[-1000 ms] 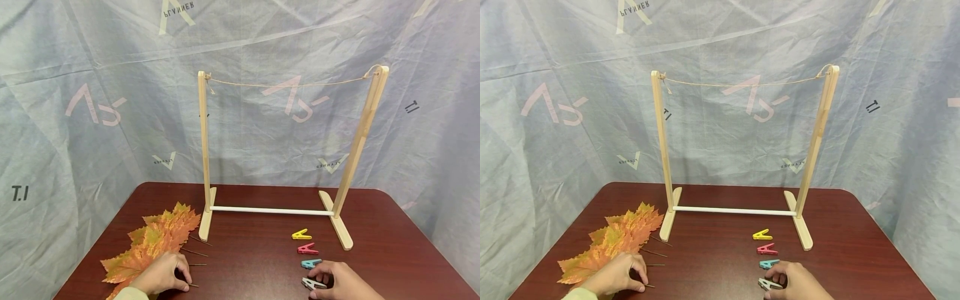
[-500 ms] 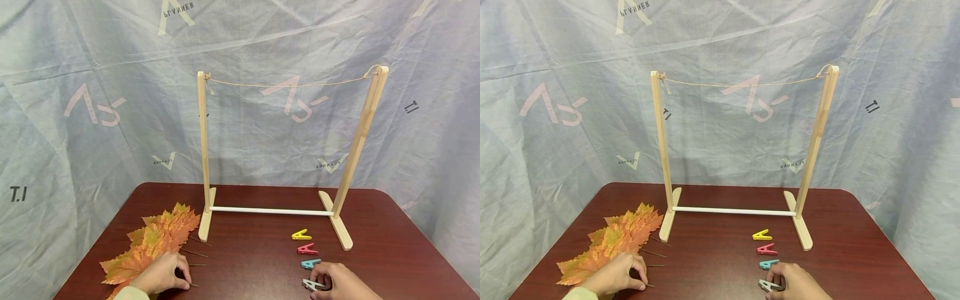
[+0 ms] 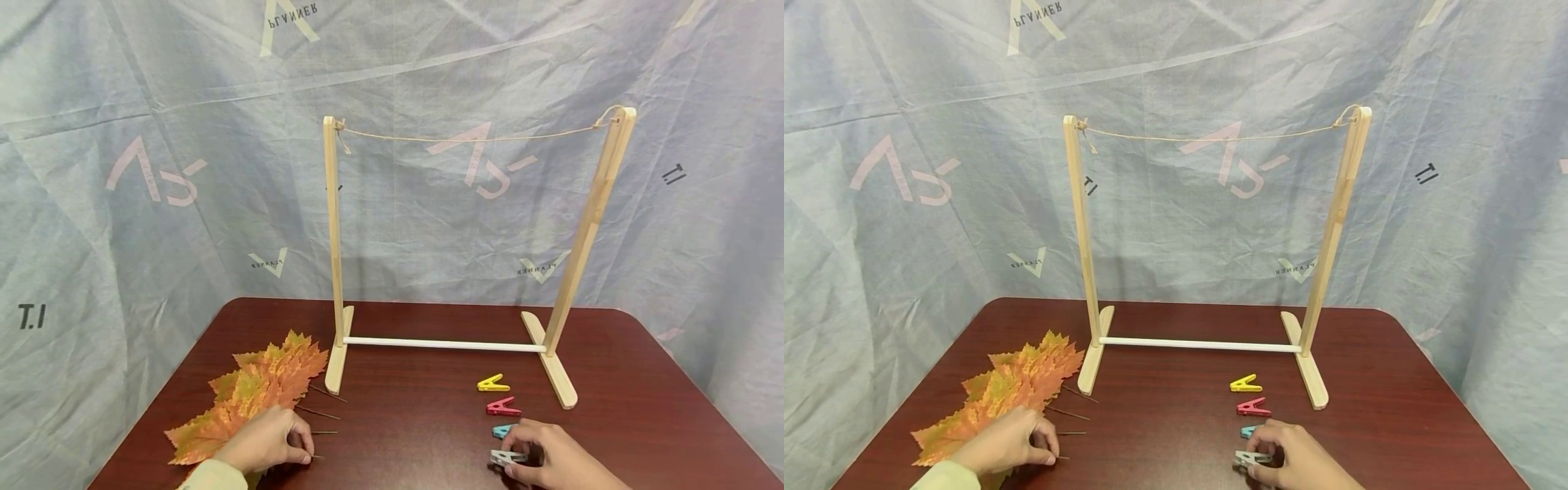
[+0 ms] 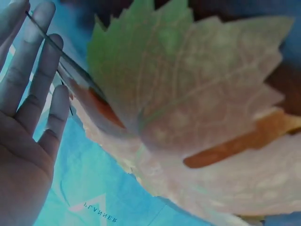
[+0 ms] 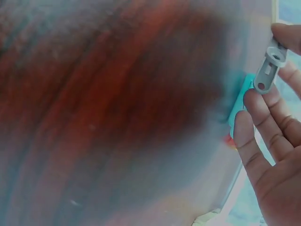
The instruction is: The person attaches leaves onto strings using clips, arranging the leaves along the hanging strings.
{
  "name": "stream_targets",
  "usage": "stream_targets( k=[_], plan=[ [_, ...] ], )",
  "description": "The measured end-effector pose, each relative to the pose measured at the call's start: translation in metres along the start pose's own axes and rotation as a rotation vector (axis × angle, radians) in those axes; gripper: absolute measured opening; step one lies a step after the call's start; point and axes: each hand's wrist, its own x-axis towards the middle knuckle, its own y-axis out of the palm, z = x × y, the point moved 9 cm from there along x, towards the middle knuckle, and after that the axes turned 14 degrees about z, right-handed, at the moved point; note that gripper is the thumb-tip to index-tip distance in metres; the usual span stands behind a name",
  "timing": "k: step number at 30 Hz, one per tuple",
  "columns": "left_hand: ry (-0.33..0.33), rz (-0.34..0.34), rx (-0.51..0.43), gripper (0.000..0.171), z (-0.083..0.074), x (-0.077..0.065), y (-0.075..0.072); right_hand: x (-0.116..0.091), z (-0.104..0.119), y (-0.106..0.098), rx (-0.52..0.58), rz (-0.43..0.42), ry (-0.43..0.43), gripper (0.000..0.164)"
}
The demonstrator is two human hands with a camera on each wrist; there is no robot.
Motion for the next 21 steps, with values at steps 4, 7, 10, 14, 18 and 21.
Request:
stream_targets(
  k=[4,7,10,14,18,21],
  plan=[
    [0.001,0.006,0.009,0.011,-0.002,0.001,-0.004,0.0,0.005,-0.006,-0.023,-0.025,-0.02,0.015],
    [0.006,0.005,0.032,0.01,-0.005,0.002,-0.007,0.001,0.006,-0.009,-0.021,-0.018,0.004,0.015],
    [0.006,0.007,0.042,0.009,-0.008,0.003,-0.011,0.003,0.005,-0.012,-0.018,-0.008,0.043,0.013],
    [0.016,0.005,0.054,0.009,-0.013,0.005,-0.016,0.005,0.006,-0.018,-0.013,-0.031,0.077,0.011],
    [0.02,-0.012,0.093,0.008,-0.021,0.006,-0.024,0.005,0.007,-0.026,-0.02,-0.069,0.111,0.013],
    [0.016,-0.024,0.112,0.008,-0.026,0.006,-0.03,0.005,0.007,-0.034,-0.016,-0.084,0.154,0.015]
  ],
)
